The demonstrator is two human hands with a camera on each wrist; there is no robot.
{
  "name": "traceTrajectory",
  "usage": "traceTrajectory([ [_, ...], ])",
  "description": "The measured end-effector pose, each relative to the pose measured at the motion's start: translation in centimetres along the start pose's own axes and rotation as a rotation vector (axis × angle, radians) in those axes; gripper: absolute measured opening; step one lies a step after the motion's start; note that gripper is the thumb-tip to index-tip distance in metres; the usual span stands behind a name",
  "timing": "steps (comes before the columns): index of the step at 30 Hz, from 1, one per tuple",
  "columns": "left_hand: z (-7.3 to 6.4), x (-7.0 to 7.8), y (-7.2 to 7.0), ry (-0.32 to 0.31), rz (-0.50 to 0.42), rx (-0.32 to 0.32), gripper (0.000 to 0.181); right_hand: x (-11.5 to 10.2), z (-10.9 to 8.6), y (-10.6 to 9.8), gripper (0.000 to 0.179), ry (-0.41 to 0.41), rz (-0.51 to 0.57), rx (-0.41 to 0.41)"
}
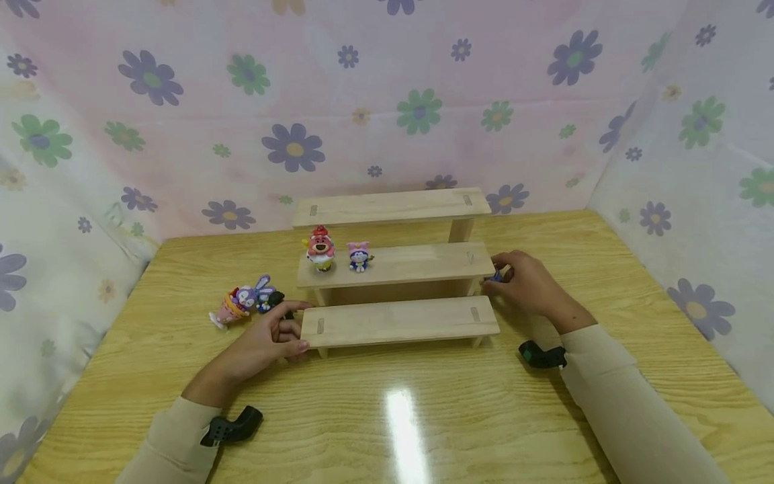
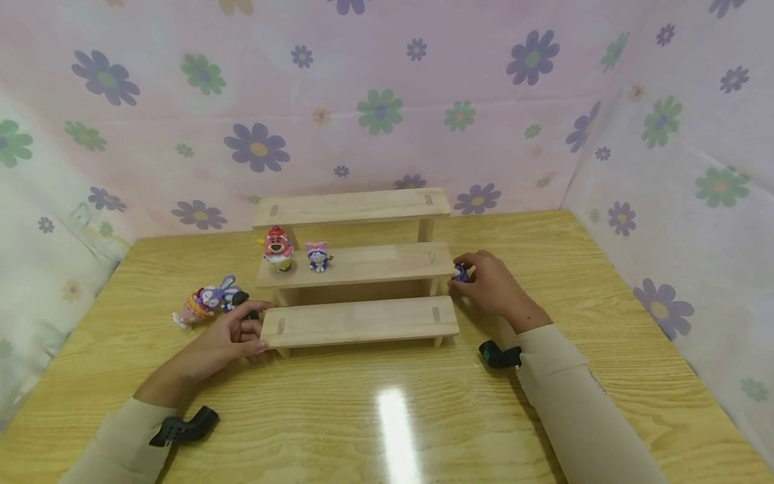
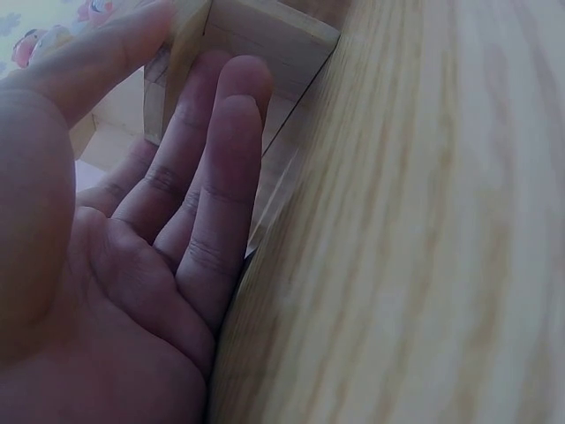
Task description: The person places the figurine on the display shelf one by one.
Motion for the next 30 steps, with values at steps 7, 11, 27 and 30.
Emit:
traceTrajectory([
  [7,-0.1,-0.1,0.1,-0.019,0.006,-0.005,0.07,-0.2,-0.1,-0.5,0.05,-0.023,0.012,0.044],
  [11,-0.1,0.0,0.1,-0.015,-0.006,-0.005,0.07,-0.3,-0.1,-1.0,0.049,-0.023,0.022,0.077],
  [27,0.1,0.1,0.0,-0.011,0.0,-0.009,0.07,-0.7,-0.8,-4.1,0.048,-0.03,0.132,0.342],
  [30,0.0,0.0,0.0,-0.023,-0.012,-0.016,0.071,-1.3,-1.4,-4.9,0.049,-0.059,0.136,0.456],
])
Point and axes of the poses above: each hand's wrist, its own z-axis towards the middle knuckle, its own y-axis out of the palm, x = y × z, the point moved 8 cm from there along z, towards the middle knuckle, and after that the axes turned 8 degrees about y, right-handed, at the moved point
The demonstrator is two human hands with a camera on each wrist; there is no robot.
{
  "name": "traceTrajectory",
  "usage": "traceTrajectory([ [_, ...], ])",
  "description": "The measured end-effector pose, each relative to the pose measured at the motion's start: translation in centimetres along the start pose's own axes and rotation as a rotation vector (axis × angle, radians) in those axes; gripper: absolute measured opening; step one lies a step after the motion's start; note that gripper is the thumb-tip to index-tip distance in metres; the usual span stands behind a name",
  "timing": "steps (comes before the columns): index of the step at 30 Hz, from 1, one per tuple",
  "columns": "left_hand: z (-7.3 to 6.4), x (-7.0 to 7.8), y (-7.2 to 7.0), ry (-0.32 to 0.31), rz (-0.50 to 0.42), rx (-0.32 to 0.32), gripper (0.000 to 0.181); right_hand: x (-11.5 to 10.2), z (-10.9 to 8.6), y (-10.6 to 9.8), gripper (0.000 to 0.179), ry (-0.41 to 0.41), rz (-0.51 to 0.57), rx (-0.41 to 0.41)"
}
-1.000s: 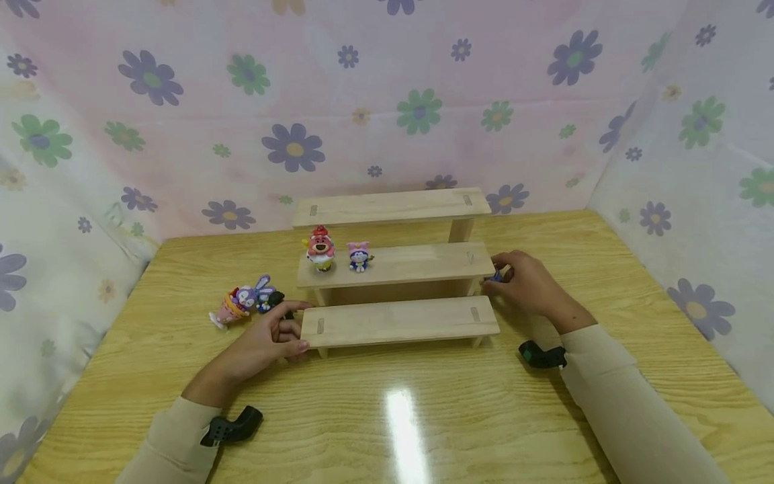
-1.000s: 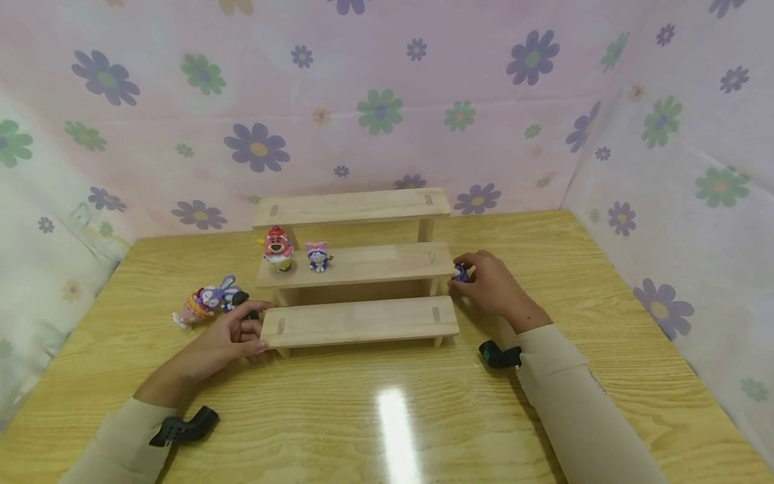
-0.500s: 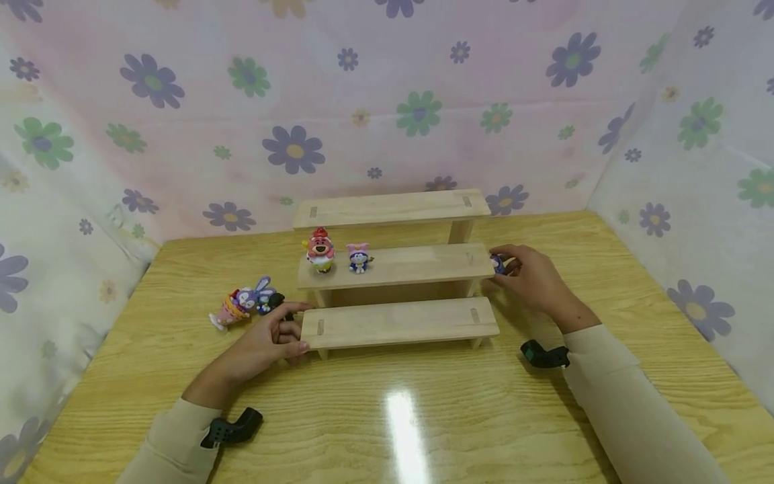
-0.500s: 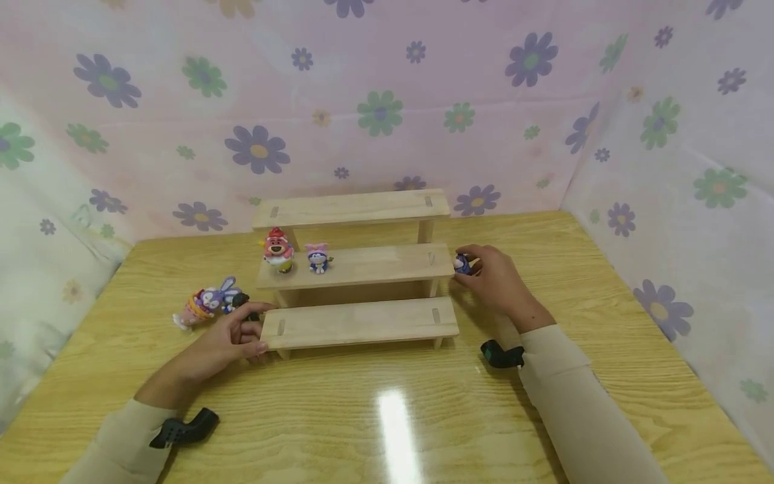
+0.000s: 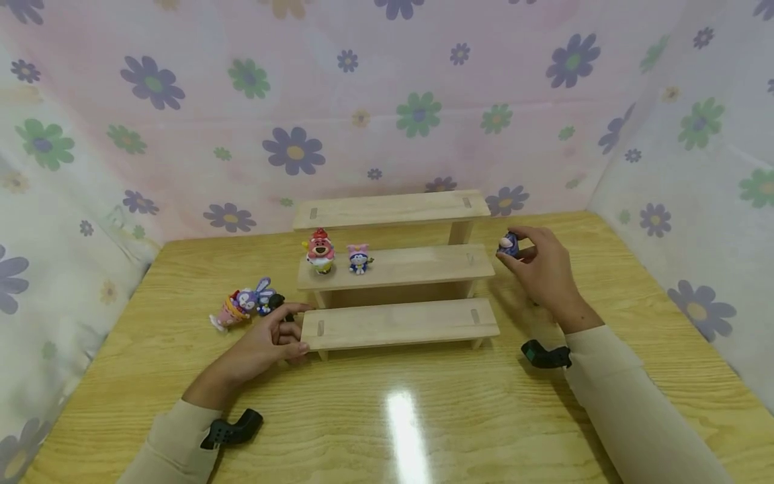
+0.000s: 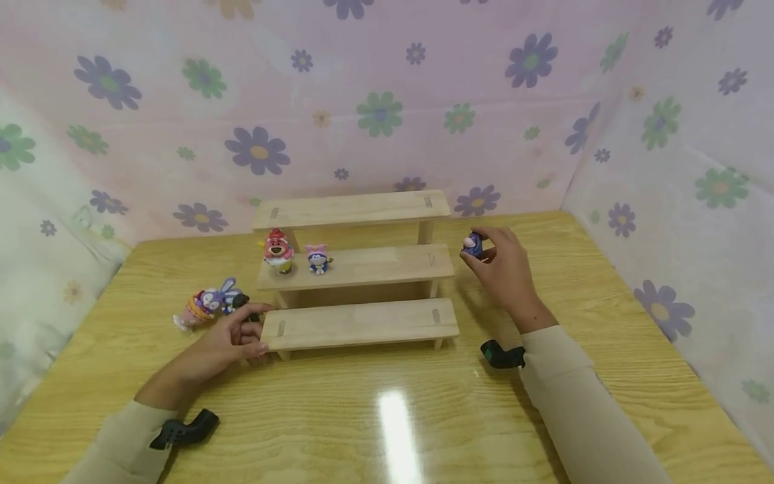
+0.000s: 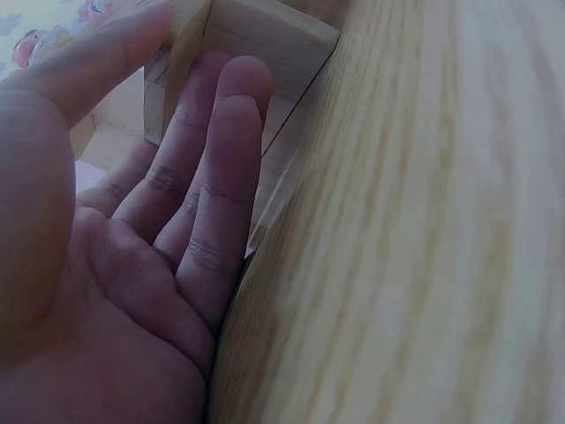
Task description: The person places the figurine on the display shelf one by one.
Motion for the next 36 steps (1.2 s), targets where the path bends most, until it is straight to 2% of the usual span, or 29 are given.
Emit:
traceTrajectory([
  [3,0.0,-0.2,0.0,0.005,-0.002,0.003,0.071,-0.8,-0.3,-0.9,0.05,-0.053,0.026,0.117],
  [6,0.0,-0.3,0.0,0.013,0.002,0.01,0.07,-1.6,-0.5,-1.6,0.052,-0.106,0.073,0.2],
  [10,-0.2,-0.2,-0.1,0.013,0.007,0.01,0.07,-2.9,-0.6,-2.0,0.051,-0.167,0.12,0.25],
  [15,-0.3,0.0,-0.2,0.014,0.007,0.012,0.07,-4.9,-1.2,-2.1,0.053,-0.242,0.182,0.271],
  [18,-0.2,0.0,-0.2,0.013,-0.004,0.012,0.07,-6.2,-1.8,-1.7,0.056,-0.302,0.233,0.248],
  [22,0.0,-0.1,0.0,0.009,-0.008,0.006,0.071,-8.0,-2.5,-1.0,0.059,-0.359,0.281,0.179],
  [31,0.0,-0.1,-0.1,0.011,0.023,0.008,0.069,-10.9,-2.8,1.3,0.056,-0.384,0.302,0.053],
  [36,0.0,-0.1,0.0,0.024,0.014,0.003,0.069,-11.7,-2.6,2.3,0.057,-0.356,0.319,0.017],
])
Point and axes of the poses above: each hand's wrist, its own z-axis towards the middle knuckle, its own y-axis out of the palm, x = y × z, the point moved 8 cm from there along z, towards the middle knuckle, and after that the axes turned 8 degrees about y, right-handed, at the moved point
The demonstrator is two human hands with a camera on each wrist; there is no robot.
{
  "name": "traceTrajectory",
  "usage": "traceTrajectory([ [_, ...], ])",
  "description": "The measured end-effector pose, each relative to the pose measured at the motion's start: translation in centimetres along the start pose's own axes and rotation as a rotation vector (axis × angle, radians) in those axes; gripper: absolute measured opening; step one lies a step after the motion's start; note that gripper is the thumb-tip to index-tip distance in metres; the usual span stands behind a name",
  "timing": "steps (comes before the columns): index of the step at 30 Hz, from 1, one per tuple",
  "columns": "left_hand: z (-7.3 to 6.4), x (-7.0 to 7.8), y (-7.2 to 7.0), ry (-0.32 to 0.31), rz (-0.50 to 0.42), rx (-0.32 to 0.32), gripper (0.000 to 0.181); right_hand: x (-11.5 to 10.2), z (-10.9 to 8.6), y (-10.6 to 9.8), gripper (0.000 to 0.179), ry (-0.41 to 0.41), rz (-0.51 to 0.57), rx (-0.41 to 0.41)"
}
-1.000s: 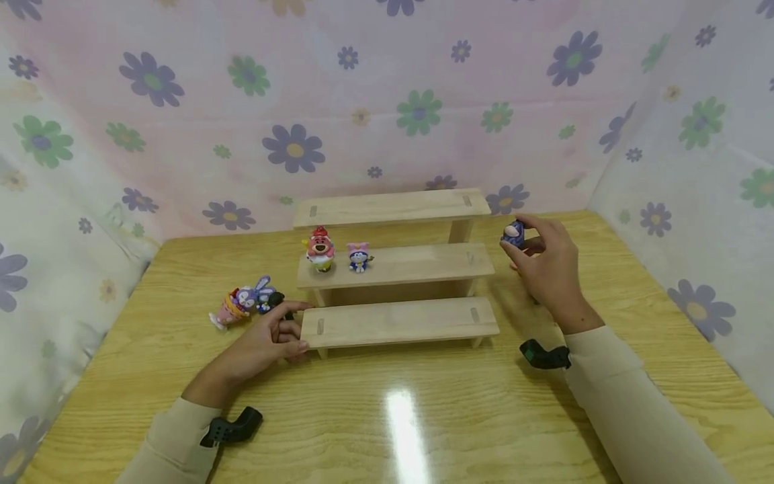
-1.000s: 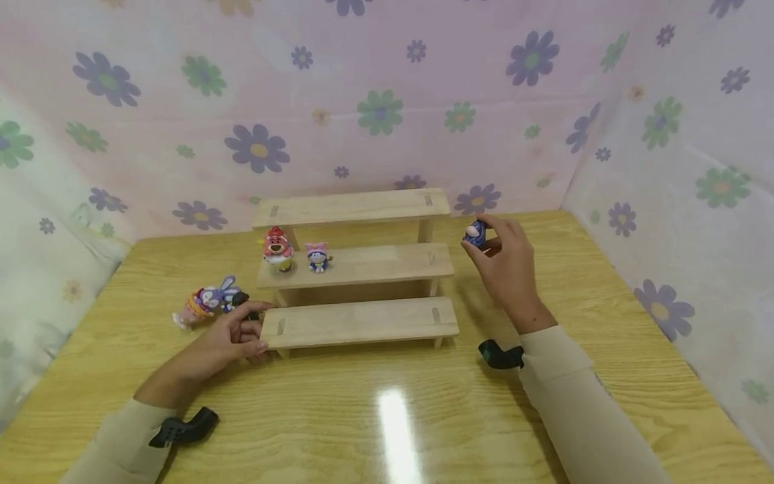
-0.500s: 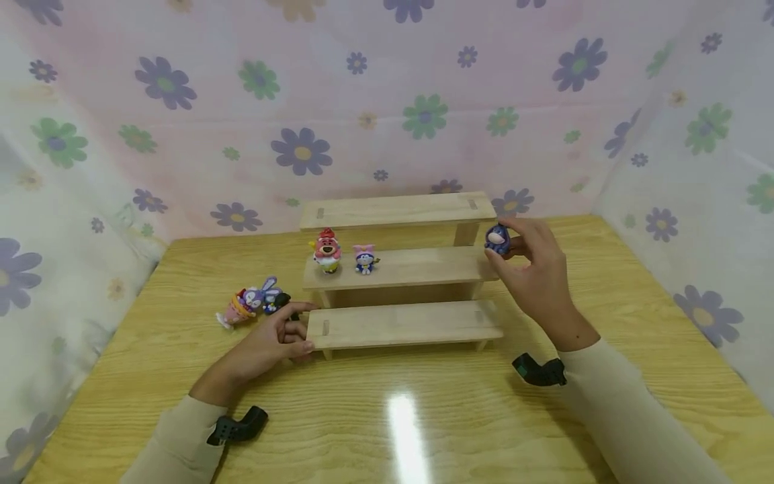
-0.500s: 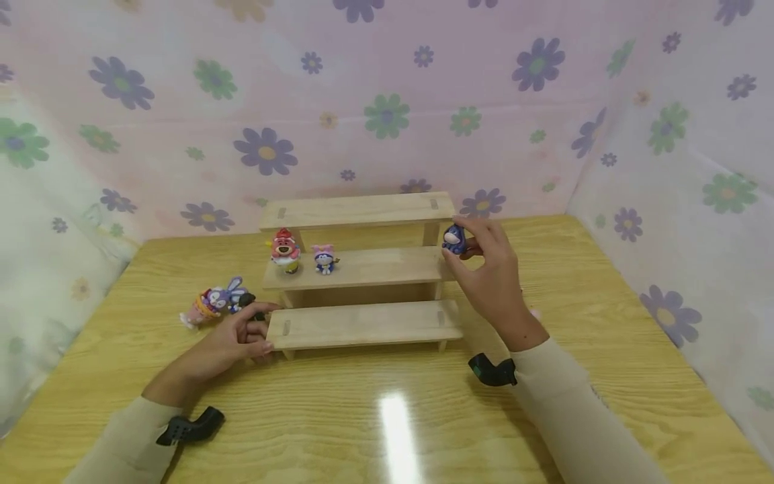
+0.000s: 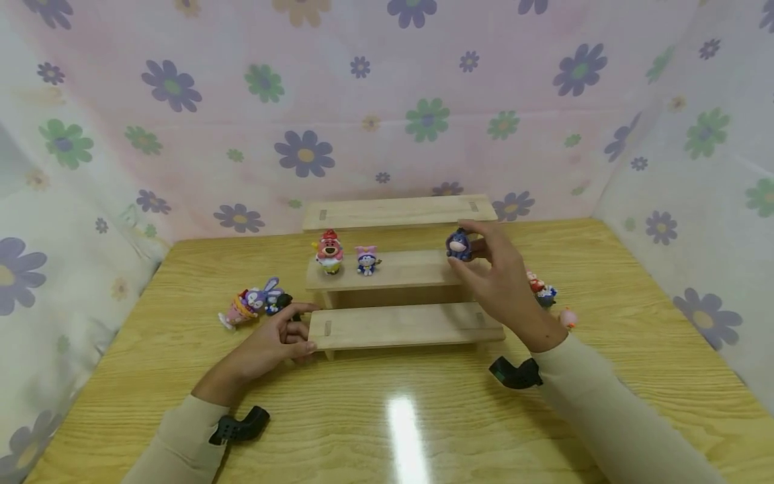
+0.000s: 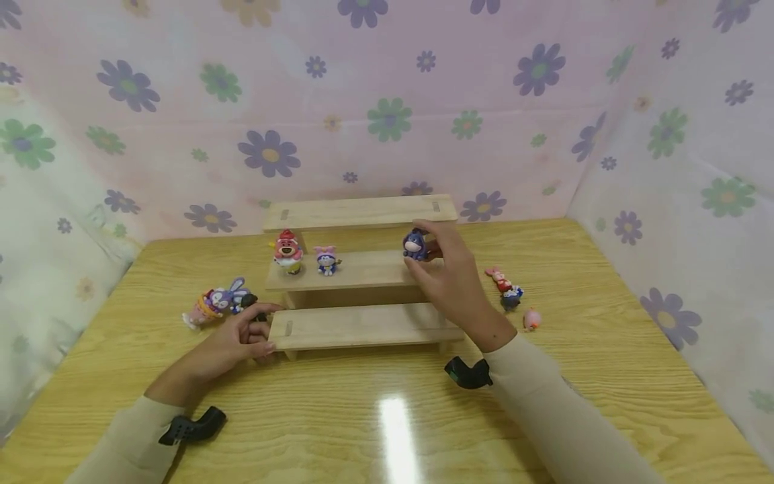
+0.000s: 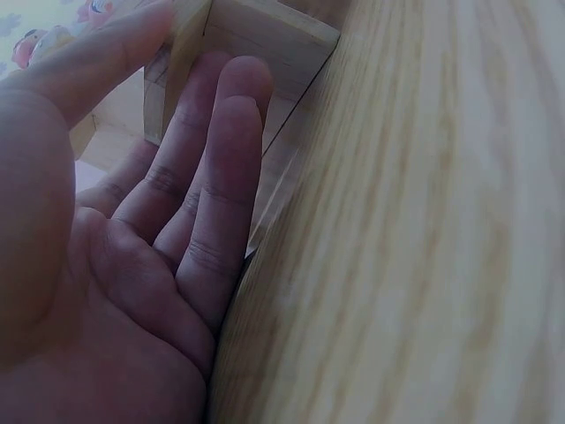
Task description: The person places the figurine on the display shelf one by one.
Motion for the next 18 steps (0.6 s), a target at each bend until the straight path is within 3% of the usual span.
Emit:
traceTrajectory([
  [18,0.0,-0.1,0.0,-0.008,-0.007,-0.001,0.071,-1.2,1.1,5.4,0.055,0.001,0.091,-0.134],
])
Point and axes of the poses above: each hand's wrist, its own z-axis towards the middle knuckle, its own y-axis out of the palm, x = y × z, the point moved 8 cm from there along z, towards the middle knuckle, and after that the axes turned 8 degrees about y, right-handed, at the moved point
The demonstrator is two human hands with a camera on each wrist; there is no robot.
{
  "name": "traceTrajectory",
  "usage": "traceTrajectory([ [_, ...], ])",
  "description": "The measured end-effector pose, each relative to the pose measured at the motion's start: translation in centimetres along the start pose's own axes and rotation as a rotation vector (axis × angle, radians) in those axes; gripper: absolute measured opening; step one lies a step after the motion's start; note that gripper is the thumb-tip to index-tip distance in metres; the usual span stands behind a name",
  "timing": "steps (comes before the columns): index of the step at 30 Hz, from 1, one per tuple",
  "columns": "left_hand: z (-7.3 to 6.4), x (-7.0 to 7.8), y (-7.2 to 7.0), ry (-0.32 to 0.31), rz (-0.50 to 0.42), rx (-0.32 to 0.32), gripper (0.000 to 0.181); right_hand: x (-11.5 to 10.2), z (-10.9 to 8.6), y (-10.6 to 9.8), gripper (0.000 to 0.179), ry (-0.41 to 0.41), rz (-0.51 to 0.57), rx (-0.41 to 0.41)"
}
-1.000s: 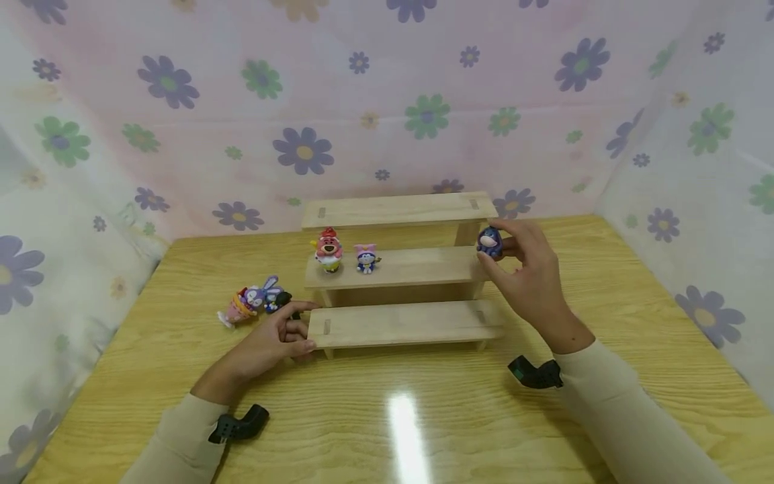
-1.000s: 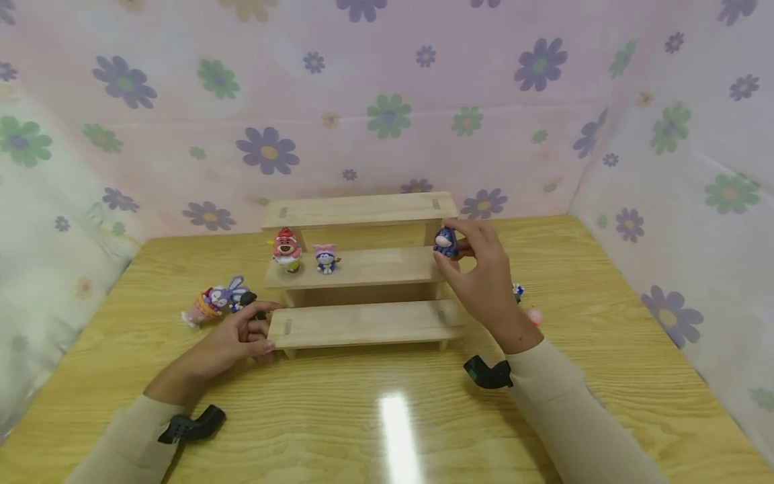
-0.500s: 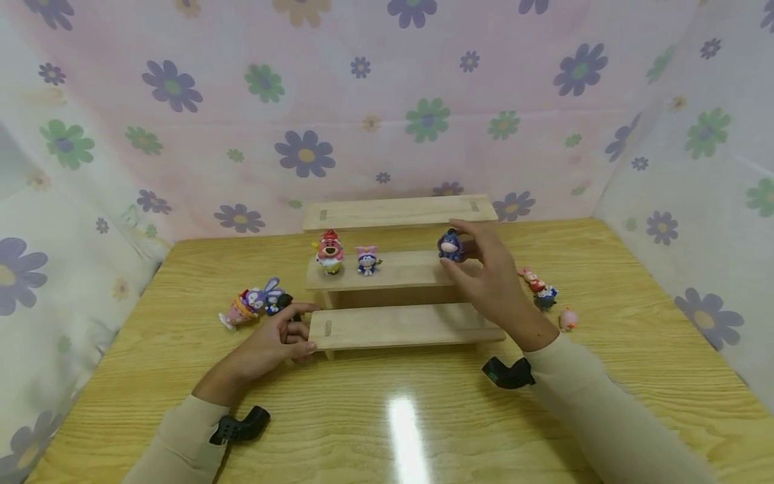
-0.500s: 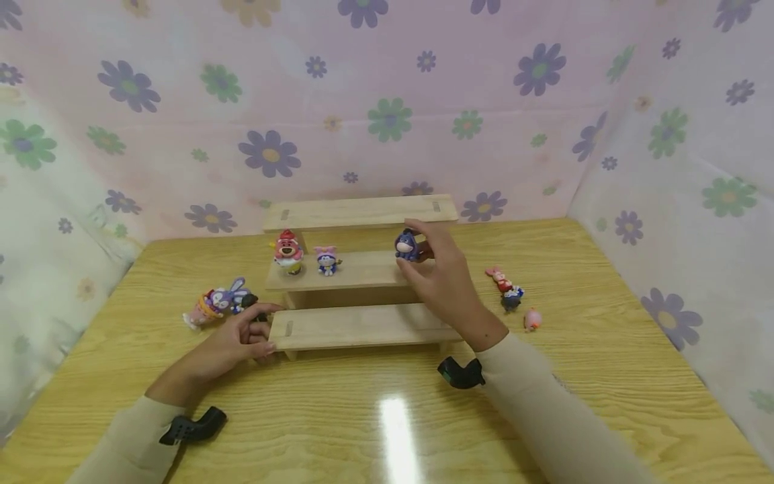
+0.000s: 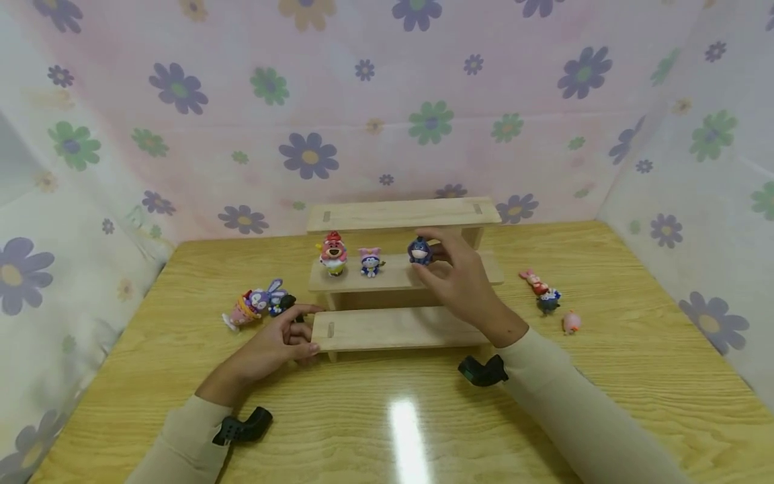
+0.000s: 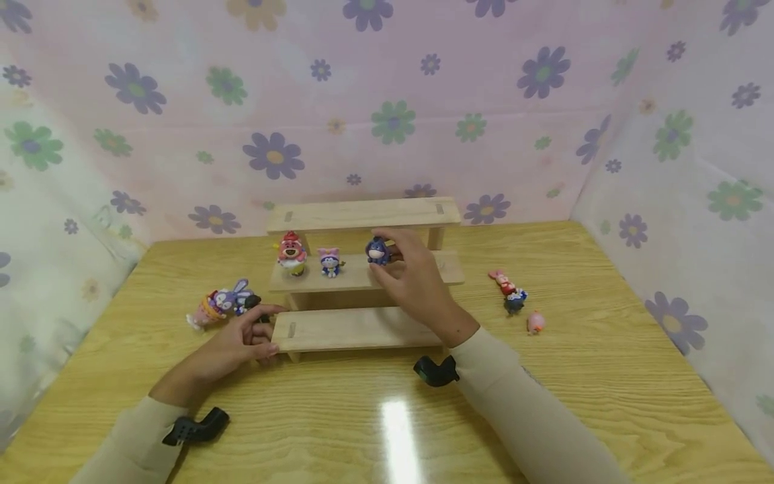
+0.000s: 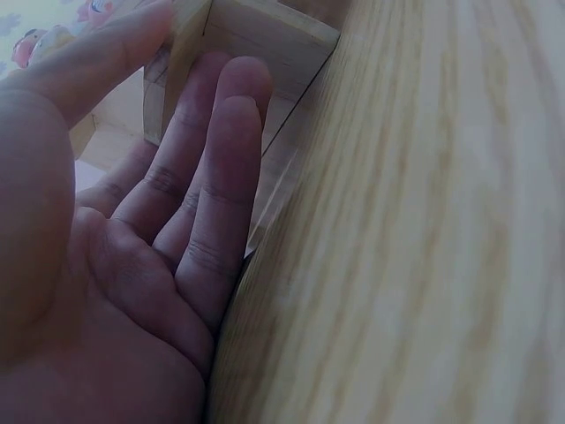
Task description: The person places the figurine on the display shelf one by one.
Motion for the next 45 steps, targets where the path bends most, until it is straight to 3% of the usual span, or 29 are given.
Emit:
traceTrajectory([
  [12,0.2,0.1,0.2,-0.003,-0.01,-0.009,0.072,0.2,0.5,1.7,0.051,0.039,-0.088,-0.102],
  [35,0.1,0.1,0.0,0.006,-0.006,-0.001,0.071,0.5,0.3,2.5,0.041,0.025,-0.065,-0.165],
  [45,0.1,0.1,0.0,0.005,-0.021,-0.002,0.07,0.4,0.3,2.6,0.043,-0.001,-0.129,-0.183],
])
Point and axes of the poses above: each hand's wrist, its own z-axis towards the middle knuckle, its own y-axis out of the palm, x = y × z, the point moved 8 cm from there along z, towards the middle knuckle, and after that the axes turned 8 degrees about y, right-handed, at the moved point
